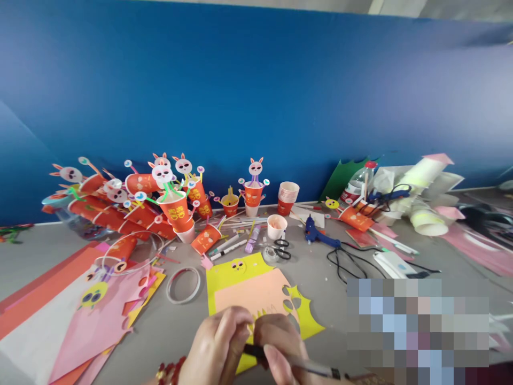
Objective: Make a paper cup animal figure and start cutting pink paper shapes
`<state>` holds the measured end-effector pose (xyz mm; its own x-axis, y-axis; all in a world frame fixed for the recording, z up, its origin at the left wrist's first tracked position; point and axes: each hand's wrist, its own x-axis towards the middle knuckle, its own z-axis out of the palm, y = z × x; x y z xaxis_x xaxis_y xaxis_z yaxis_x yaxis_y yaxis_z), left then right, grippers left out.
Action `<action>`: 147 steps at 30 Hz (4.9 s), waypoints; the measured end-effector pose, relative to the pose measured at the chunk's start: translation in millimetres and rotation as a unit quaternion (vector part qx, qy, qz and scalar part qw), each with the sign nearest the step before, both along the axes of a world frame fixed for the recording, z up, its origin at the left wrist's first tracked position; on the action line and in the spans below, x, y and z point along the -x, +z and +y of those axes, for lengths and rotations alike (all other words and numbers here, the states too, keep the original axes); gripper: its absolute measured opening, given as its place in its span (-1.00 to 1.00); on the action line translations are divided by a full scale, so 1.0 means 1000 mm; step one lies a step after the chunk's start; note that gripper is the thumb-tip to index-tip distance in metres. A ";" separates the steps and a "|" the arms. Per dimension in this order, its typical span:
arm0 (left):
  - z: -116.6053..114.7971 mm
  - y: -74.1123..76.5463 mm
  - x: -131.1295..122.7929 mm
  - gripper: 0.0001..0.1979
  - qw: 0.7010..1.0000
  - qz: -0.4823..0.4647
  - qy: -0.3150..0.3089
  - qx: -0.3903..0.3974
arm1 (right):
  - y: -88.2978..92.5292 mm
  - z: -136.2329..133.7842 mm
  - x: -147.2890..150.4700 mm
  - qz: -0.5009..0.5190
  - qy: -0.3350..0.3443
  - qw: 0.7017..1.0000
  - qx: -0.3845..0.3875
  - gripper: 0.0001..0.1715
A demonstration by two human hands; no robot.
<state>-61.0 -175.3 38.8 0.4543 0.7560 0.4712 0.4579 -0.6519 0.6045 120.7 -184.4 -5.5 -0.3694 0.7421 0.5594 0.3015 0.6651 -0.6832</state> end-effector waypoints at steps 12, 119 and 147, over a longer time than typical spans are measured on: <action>0.070 -0.047 0.038 -0.78 0.971 0.216 0.070 -0.079 | 0.003 0.107 -0.145 -0.462 -0.287 0.838 -0.034 -0.67; 0.029 -0.086 -0.011 -0.84 0.966 0.190 -0.156 -0.084 | -0.040 0.051 -0.058 -0.085 -0.047 0.976 0.197 -0.76; 0.029 -0.088 -0.011 -0.85 0.964 0.196 -0.153 -0.092 | -0.043 0.051 -0.058 -0.086 -0.052 0.975 0.197 -0.75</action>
<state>-50.2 -146.8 -48.8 0.8133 0.4789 0.3304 0.3974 -0.8720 0.2857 178.9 -133.7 -48.5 -0.3440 0.9254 0.1593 0.4866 0.3208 -0.8126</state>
